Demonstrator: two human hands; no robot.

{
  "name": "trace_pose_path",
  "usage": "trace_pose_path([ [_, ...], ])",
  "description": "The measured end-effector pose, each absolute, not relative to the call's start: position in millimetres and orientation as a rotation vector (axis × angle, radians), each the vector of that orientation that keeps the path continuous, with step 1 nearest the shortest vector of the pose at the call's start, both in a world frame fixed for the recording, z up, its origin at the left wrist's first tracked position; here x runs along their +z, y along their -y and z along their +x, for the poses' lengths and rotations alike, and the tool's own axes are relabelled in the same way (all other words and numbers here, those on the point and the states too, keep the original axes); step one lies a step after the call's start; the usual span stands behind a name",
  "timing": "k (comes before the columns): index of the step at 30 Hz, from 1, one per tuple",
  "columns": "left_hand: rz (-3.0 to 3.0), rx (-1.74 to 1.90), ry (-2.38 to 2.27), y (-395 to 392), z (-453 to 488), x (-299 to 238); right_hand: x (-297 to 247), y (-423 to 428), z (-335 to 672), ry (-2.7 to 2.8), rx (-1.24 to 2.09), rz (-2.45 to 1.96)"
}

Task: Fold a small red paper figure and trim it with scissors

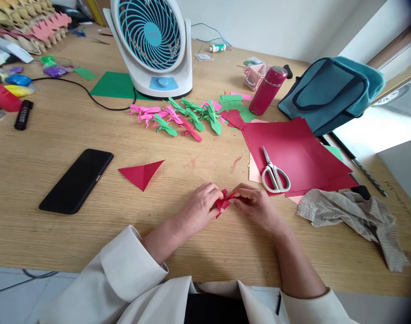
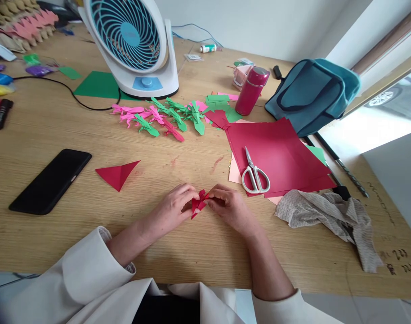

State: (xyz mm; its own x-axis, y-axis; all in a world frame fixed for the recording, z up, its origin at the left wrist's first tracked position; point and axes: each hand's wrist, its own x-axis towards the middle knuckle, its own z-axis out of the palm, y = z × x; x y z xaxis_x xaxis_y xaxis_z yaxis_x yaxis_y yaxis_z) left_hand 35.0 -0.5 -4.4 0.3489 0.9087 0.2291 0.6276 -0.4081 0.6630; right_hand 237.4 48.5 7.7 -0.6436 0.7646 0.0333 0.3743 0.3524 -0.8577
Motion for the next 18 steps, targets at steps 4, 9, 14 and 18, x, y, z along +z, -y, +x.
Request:
trace_pose_path([
  [4, 2.193, 0.799, -1.341, 0.7, 34.5, -5.1, 6.0, -50.5, 235.3, 2.133, 1.152, -1.062],
  [9, 2.253, 0.739, -1.335, 1.0, 32.9, -3.7, 8.4, -50.7, 230.5, 2.116, 1.047, -1.132],
  [14, 2.431, 0.628, -1.363, 4.9, 33.2, -2.5, 2.8, -47.7, 223.8, 2.119, 0.941, -1.203],
  [18, 2.595, 0.520, -1.422, 11.8, 33.9, -3.2, 0.1, -45.7, 220.1, 2.164, 0.816, -1.232],
])
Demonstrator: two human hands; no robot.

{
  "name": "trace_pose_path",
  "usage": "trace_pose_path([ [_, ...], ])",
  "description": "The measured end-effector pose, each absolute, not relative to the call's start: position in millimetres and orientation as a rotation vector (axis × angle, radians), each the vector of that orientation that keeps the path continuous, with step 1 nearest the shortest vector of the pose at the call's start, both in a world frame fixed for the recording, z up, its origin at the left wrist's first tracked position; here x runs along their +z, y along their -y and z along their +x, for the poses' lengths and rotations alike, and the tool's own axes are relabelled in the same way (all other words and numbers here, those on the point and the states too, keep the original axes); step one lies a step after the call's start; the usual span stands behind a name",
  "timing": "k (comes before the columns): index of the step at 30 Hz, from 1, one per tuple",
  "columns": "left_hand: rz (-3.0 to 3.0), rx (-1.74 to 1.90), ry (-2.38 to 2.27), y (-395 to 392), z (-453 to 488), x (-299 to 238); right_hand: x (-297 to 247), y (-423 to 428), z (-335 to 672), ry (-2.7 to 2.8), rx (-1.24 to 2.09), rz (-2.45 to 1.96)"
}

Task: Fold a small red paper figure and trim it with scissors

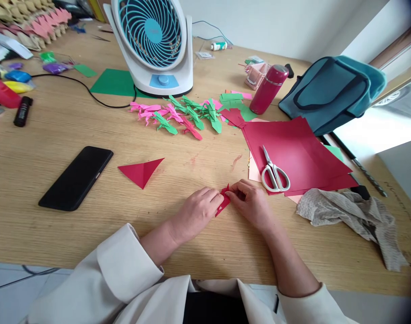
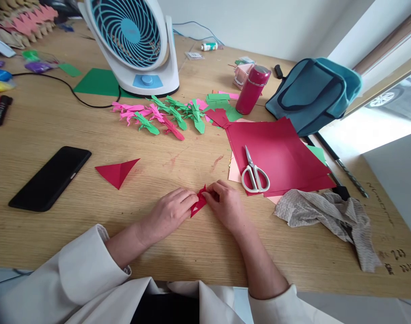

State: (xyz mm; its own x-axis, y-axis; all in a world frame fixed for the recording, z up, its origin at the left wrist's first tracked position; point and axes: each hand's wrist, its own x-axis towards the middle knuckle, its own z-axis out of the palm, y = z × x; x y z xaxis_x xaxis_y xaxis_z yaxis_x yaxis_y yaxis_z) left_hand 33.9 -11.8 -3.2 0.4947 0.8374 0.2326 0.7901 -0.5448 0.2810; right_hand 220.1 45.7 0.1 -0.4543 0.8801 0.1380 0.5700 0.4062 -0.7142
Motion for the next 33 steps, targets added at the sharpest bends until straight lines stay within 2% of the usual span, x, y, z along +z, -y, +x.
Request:
trace_pose_path([
  [8, 2.825, 0.361, -1.407, 21.6, 30.5, 0.5, 0.6, -44.7, 217.1, 2.191, 0.710, -1.286],
  [33, 2.824, 0.210, -1.378, 20.5, 30.9, -1.5, -3.8, -45.2, 217.7, 2.273, 0.618, -1.301],
])
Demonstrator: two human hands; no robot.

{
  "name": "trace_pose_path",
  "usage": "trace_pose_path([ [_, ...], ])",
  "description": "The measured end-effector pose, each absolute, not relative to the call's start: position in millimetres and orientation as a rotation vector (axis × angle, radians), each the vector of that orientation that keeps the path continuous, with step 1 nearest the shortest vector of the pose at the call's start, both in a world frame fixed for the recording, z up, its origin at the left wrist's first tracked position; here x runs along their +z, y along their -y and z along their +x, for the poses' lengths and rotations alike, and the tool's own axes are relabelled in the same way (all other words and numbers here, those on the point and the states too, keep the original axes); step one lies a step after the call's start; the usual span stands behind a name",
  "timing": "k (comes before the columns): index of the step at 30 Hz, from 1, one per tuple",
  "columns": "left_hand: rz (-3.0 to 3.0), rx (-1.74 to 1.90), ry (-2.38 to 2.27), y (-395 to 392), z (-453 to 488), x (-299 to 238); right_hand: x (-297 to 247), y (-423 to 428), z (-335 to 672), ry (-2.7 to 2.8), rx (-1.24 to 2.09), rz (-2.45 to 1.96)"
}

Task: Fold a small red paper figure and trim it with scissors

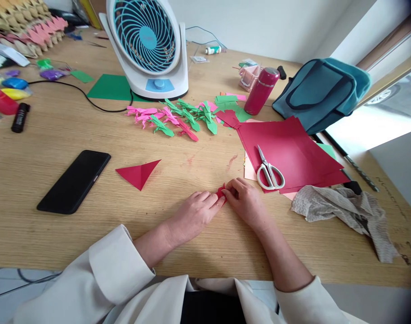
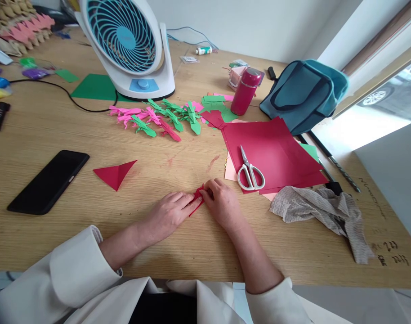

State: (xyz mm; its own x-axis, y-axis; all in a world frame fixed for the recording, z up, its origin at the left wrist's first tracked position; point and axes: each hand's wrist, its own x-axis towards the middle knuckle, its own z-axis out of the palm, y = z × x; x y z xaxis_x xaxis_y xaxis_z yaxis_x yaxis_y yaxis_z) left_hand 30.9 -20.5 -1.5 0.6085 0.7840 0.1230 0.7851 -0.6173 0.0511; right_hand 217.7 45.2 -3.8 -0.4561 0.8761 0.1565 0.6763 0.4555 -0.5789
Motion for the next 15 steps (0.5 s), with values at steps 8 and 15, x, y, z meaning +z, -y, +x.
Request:
trace_pose_path([
  [8, -2.813, -0.176, 1.362, 19.5, 31.4, 0.4, -4.6, -45.2, 217.7, 2.264, 0.619, -1.299],
  [15, -2.796, -0.182, 1.375, 19.9, 32.2, -1.1, -4.7, -45.6, 218.6, 2.242, 0.644, -1.274],
])
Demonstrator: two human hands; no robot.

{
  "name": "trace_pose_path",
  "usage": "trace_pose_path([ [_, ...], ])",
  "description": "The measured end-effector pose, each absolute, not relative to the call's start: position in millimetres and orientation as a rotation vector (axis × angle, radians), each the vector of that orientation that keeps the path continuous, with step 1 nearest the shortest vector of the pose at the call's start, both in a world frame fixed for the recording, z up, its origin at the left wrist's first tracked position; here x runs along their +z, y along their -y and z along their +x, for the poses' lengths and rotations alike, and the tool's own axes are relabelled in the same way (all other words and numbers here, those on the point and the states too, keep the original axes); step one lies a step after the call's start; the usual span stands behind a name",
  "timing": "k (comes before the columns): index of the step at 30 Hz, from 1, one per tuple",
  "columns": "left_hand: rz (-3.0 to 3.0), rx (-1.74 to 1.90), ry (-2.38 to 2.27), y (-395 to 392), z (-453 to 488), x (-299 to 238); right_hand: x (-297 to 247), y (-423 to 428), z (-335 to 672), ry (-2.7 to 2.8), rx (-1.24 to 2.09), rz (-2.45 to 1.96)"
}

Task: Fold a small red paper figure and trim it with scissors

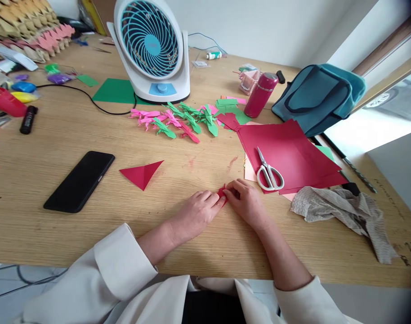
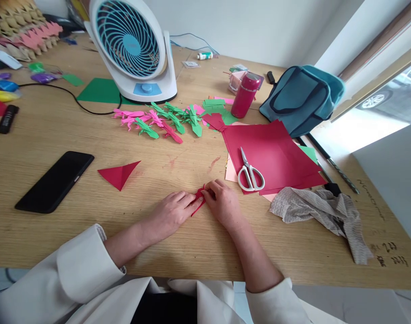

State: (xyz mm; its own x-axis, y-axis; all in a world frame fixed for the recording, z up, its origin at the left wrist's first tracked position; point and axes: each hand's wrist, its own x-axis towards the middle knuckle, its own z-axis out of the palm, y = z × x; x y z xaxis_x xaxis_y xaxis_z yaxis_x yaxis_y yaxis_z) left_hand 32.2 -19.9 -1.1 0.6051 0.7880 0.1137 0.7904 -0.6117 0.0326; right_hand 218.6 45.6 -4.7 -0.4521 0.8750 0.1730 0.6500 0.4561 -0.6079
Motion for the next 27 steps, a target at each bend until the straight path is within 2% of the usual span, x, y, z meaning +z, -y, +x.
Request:
trace_pose_path([
  [15, -2.787, -0.211, 1.367, 19.2, 34.2, 1.3, 8.5, -23.0, 233.6, 2.283, 0.739, -1.128],
  [23, -2.754, -0.199, 1.335, 20.2, 35.7, 0.7, -4.4, 3.7, 240.7, 2.487, 0.400, -1.031],
  [27, -2.747, -0.171, 1.349, 20.9, 35.7, 2.0, -10.8, 1.6, 241.7, 2.490, 0.346, -1.012],
])
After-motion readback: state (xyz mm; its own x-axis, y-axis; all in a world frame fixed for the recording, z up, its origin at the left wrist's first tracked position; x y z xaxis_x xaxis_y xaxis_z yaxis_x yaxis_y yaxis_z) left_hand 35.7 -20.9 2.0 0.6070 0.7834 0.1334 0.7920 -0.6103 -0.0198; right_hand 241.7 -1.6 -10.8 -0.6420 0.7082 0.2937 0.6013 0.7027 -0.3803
